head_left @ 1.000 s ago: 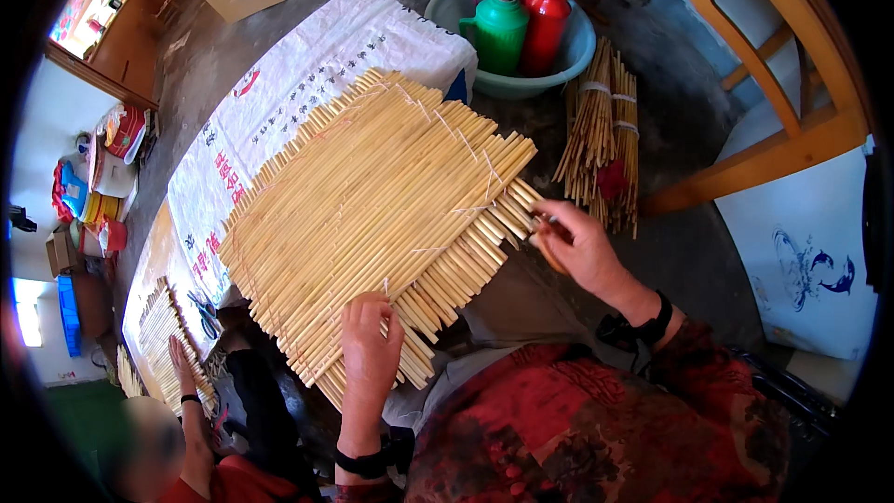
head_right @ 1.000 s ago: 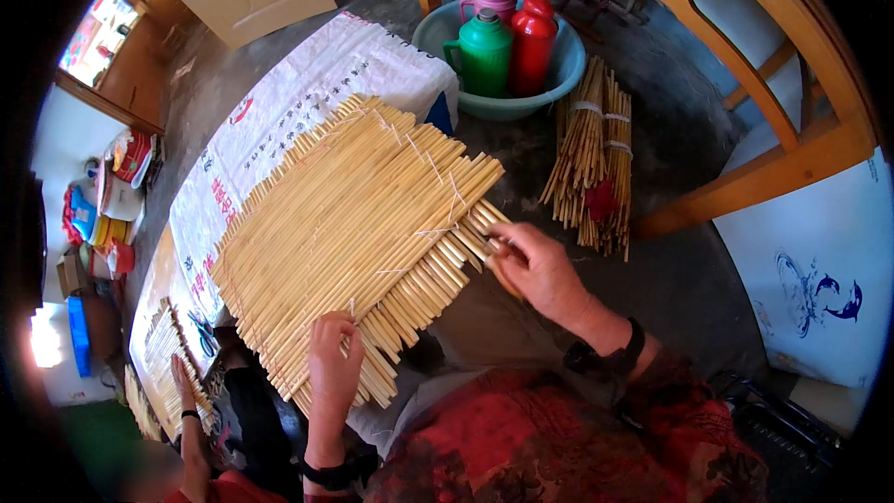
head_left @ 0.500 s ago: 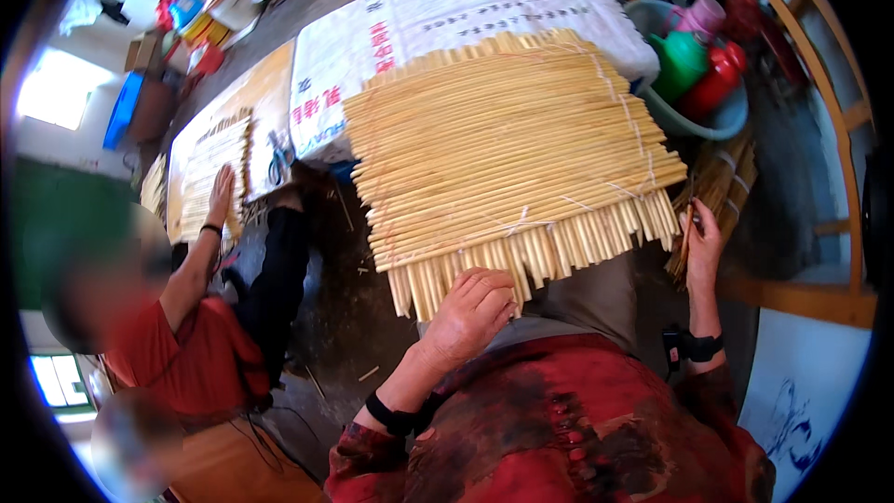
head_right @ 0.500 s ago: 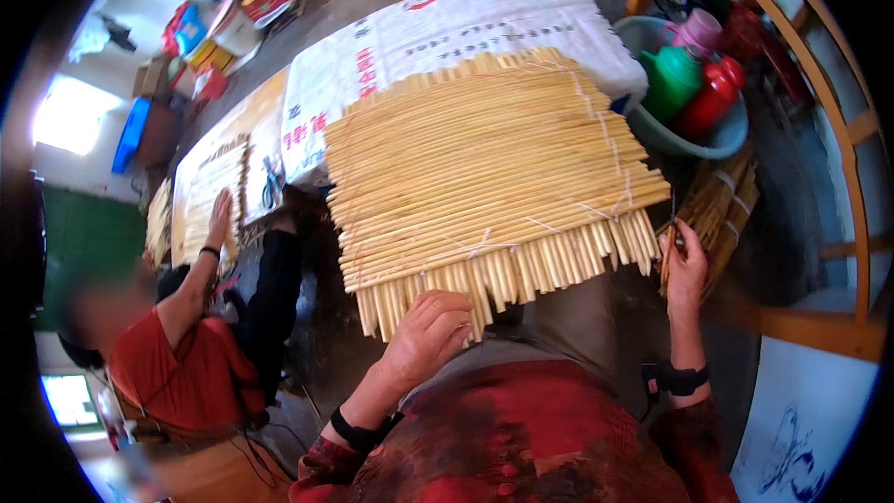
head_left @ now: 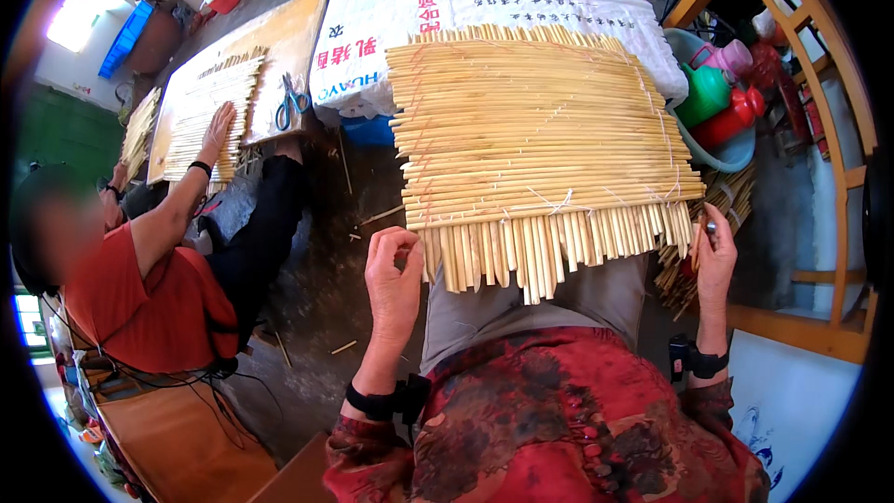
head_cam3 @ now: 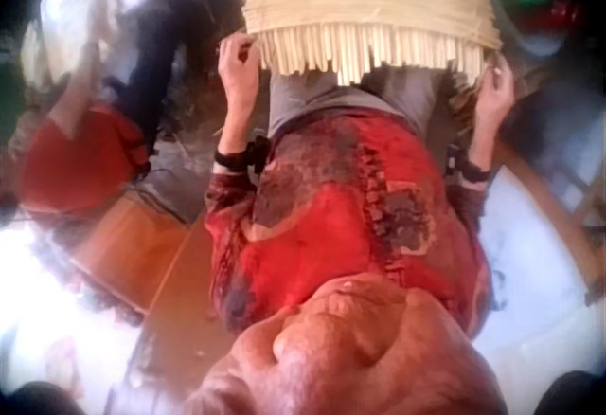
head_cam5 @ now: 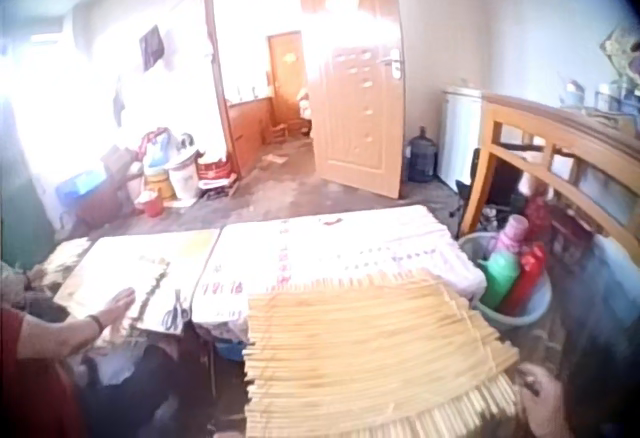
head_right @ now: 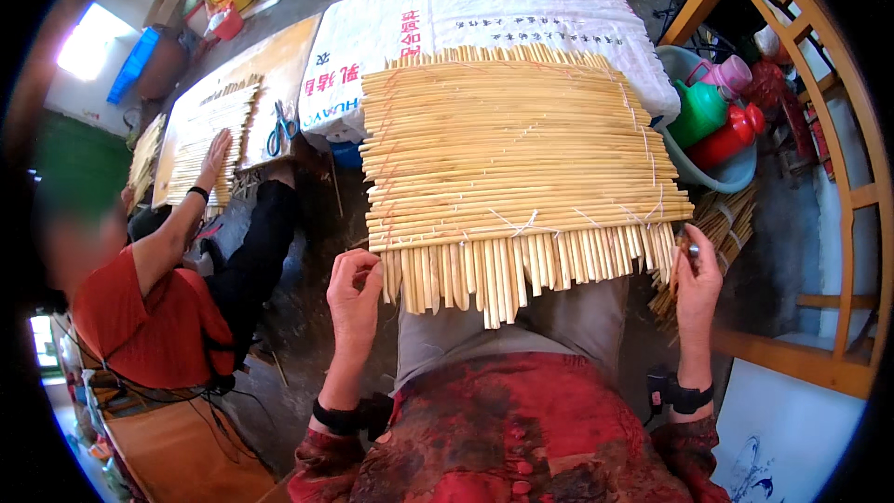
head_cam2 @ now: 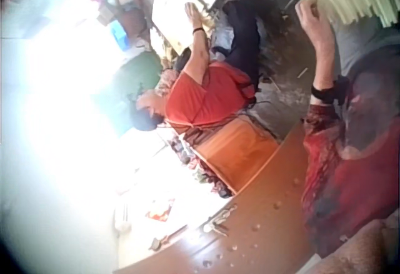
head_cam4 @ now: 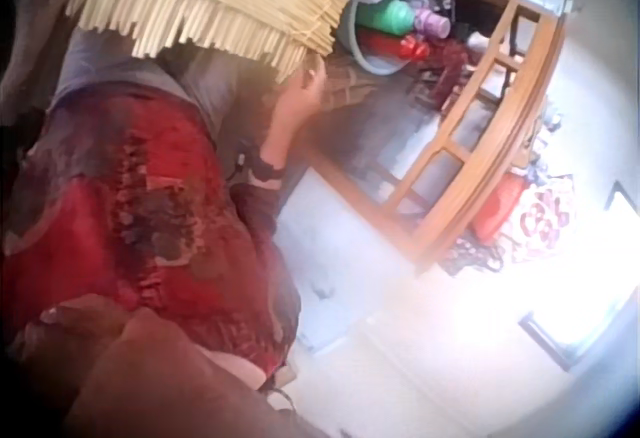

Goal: The person is assembling a mat using bamboo sticks. They align the sticks, thread them together with red string, use scissors to trim the ends, and check the alignment and flexibility of the mat.

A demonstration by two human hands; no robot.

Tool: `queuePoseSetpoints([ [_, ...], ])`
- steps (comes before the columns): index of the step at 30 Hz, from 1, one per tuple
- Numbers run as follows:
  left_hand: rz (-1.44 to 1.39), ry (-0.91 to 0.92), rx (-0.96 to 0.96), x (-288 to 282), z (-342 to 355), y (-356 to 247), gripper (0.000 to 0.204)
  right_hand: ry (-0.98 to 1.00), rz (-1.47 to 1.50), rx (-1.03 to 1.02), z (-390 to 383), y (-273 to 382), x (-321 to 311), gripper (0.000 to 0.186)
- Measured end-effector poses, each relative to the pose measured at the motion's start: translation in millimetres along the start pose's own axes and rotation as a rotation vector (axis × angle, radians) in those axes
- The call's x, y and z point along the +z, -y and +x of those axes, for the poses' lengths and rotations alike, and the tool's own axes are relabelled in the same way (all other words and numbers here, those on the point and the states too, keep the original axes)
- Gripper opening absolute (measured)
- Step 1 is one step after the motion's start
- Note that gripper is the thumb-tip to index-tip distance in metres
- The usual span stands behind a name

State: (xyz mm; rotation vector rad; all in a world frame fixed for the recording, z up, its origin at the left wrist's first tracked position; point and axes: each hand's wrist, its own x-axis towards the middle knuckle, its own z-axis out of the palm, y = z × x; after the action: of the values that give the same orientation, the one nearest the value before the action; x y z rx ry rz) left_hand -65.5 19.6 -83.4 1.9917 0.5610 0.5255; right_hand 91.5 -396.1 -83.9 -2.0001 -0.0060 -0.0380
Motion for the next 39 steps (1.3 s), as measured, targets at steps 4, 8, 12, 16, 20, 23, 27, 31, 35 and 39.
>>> queuePoseSetpoints([
  [4, -0.222, 0.010, -0.188, 4, -6, 15, 0.013, 0.150, -0.104, -0.126, -19, 53, 44, 0.037],
  [8, -0.658, 0.105, -0.432, 3, -2, 15, 0.024, 0.320, -0.238, -0.233, -33, 82, 73, 0.039],
  [12, -1.009, 0.226, -0.518, 5, 9, 15, 0.032, 0.481, -0.315, -0.330, -39, 101, 96, 0.040],
  [16, -1.149, 0.220, -0.595, 8, 23, 16, 0.031, 0.506, -0.313, -0.471, -44, 106, 111, 0.043],
  [20, -1.069, 0.220, -0.543, 12, 30, 23, 0.030, 0.519, -0.352, -0.517, -46, 109, 118, 0.042],
  [23, -1.013, 0.273, -0.548, 12, 26, 20, 0.030, 0.500, -0.372, -0.451, -43, 118, 122, 0.041],
  [27, -1.035, 0.434, -0.620, 4, 19, 19, 0.028, 0.454, -0.276, -0.313, -37, 111, 121, 0.039],
  [31, -0.977, 0.670, -0.618, 6, 13, 20, 0.036, 0.419, -0.387, -0.361, -35, 97, 115, 0.039],
  [35, -0.962, 0.780, -0.616, -4, 29, 17, 0.039, 0.418, -0.432, -0.467, -36, 89, 113, 0.040],
  [39, -0.953, 0.605, -0.765, 5, 53, 27, 0.034, 0.365, -0.519, -0.670, -36, 88, 113, 0.040],
])
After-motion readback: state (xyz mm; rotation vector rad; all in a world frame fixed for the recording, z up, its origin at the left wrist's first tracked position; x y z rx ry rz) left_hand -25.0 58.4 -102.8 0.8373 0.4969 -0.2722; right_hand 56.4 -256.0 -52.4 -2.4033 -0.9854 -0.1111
